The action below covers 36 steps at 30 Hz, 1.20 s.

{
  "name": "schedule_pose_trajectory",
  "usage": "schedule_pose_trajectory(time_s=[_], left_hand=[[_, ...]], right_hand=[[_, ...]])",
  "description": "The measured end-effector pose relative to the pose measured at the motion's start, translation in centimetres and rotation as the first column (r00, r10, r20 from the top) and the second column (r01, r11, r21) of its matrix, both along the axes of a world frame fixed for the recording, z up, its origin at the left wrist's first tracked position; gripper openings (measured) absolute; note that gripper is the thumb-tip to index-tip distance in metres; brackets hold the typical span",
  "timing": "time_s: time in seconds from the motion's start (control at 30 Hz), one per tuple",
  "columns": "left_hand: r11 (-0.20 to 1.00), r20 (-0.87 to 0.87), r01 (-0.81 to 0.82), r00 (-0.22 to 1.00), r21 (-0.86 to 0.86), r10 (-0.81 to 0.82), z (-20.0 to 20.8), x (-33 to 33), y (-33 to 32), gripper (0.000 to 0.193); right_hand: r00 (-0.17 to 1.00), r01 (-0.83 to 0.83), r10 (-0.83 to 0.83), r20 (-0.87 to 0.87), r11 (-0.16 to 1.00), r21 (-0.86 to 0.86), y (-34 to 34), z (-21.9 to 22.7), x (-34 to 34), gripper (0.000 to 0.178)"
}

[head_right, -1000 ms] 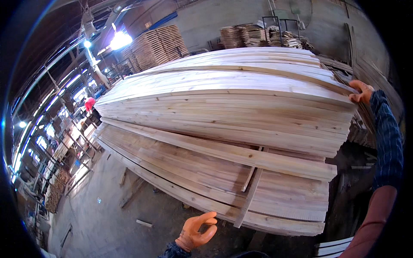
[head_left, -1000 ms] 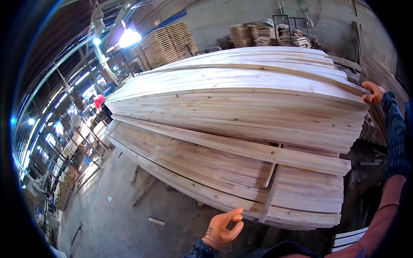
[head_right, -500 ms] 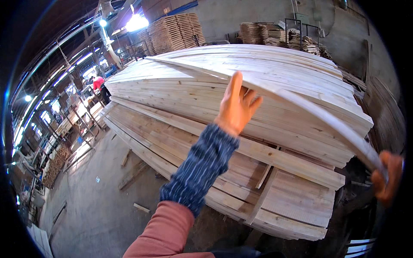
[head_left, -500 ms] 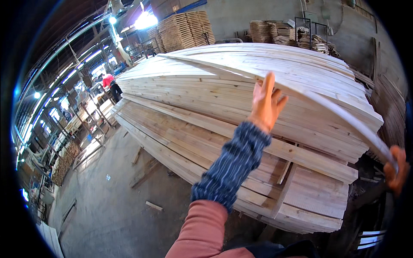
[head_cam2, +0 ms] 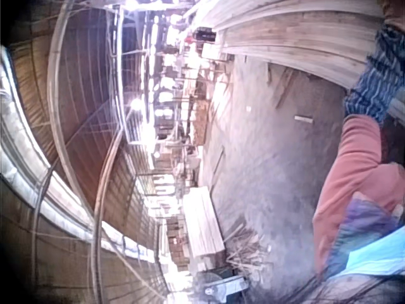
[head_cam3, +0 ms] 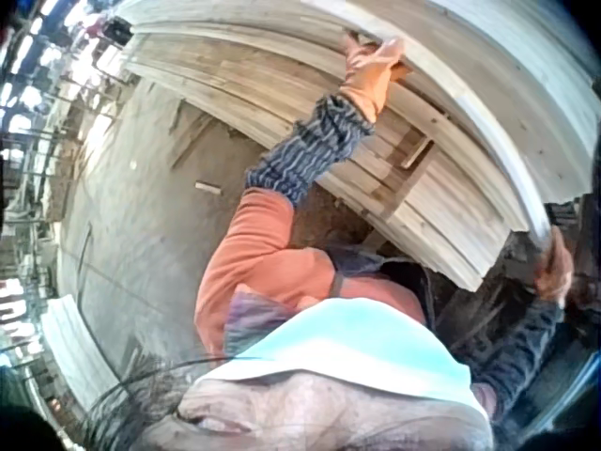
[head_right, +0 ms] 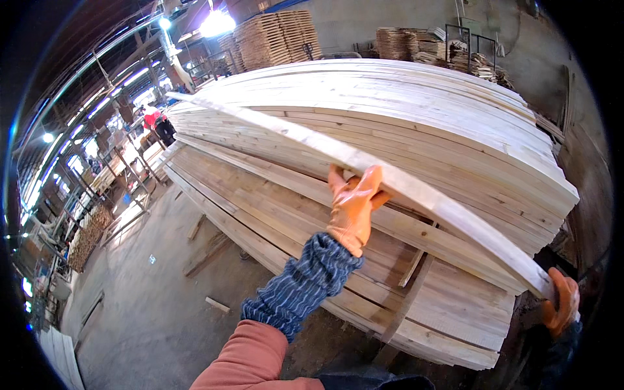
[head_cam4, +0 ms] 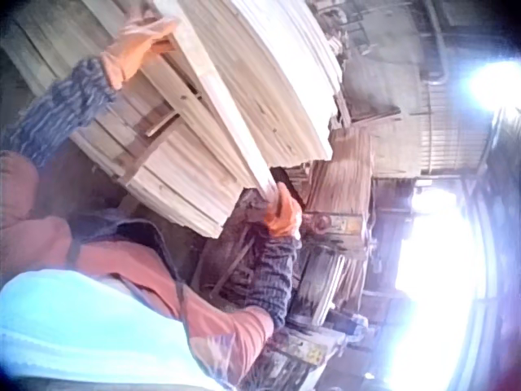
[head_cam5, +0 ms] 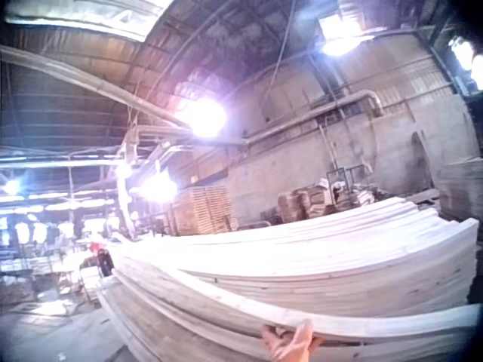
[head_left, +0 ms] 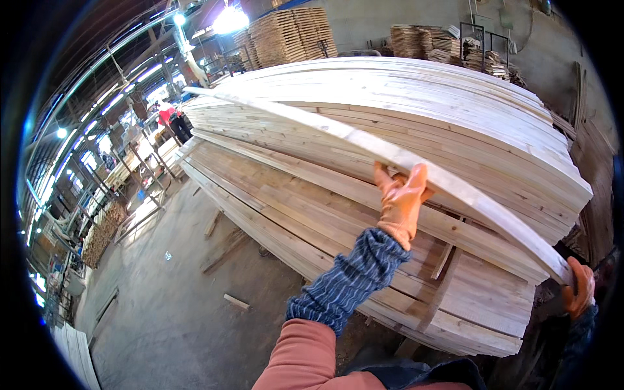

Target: The person picks up long wooden boards from a stack and feeds them into an industrial sanding or planing machine one by one.

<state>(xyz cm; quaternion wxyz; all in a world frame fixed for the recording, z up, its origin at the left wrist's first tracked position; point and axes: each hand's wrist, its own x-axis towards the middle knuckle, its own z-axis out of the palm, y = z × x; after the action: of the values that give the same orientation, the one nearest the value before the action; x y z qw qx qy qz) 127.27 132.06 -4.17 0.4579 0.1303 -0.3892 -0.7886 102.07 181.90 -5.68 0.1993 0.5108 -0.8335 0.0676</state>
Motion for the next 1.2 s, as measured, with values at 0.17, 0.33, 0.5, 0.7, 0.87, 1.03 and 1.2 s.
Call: schedule_pose_trajectory(time_s=[0.17,0.33,0.5,0.7,0.87,1.03,1.2], left_hand=[[0.99,0.049,-0.138,0.989,0.022,0.136,-4.8,2.4,-4.8,0.083],[0.985,0.039,-0.087,0.996,0.148,0.082,-10.9,3.3,-13.4,0.052],[0.982,0.429,-0.176,0.893,0.062,0.133,-13.7,3.7,-17.2,0.088],[0.924,0.476,-0.337,0.852,0.184,0.216,-16.5,1.1,-15.7,0.121],[0.877,0.177,-0.056,0.984,0.477,-0.033,-17.1,-1.7,-15.6,0.117],[0.957,0.3,-0.11,0.953,0.269,0.025,-21.4,-1.5,-19.0,0.076],[0.877,0.28,-0.142,0.96,0.459,0.009,-21.0,0.4,-15.3,0.052]], right_hand=[[0.979,-0.167,0.178,0.096,0.979,-0.117,-9.2,-1.3,1.3,0.069],[0.971,-0.1,0.086,0.221,0.994,0.052,-18.2,0.2,3.1,0.061],[0.958,-0.026,-0.011,0.286,0.992,0.123,-22.1,-2.3,3.2,0.057],[0.951,-0.307,0.305,-0.046,0.951,-0.034,-22.9,-5.5,-1.7,0.05],[0.892,-0.185,0.202,0.404,0.979,-0.082,-21.2,-8.7,-3.9,0.045],[0.782,-0.173,0.13,0.61,0.985,0.012,-23.1,-7.2,-4.0,0.042],[0.655,-0.23,-0.06,0.753,0.934,0.275,-21.4,-8.8,-8.1,0.035]])
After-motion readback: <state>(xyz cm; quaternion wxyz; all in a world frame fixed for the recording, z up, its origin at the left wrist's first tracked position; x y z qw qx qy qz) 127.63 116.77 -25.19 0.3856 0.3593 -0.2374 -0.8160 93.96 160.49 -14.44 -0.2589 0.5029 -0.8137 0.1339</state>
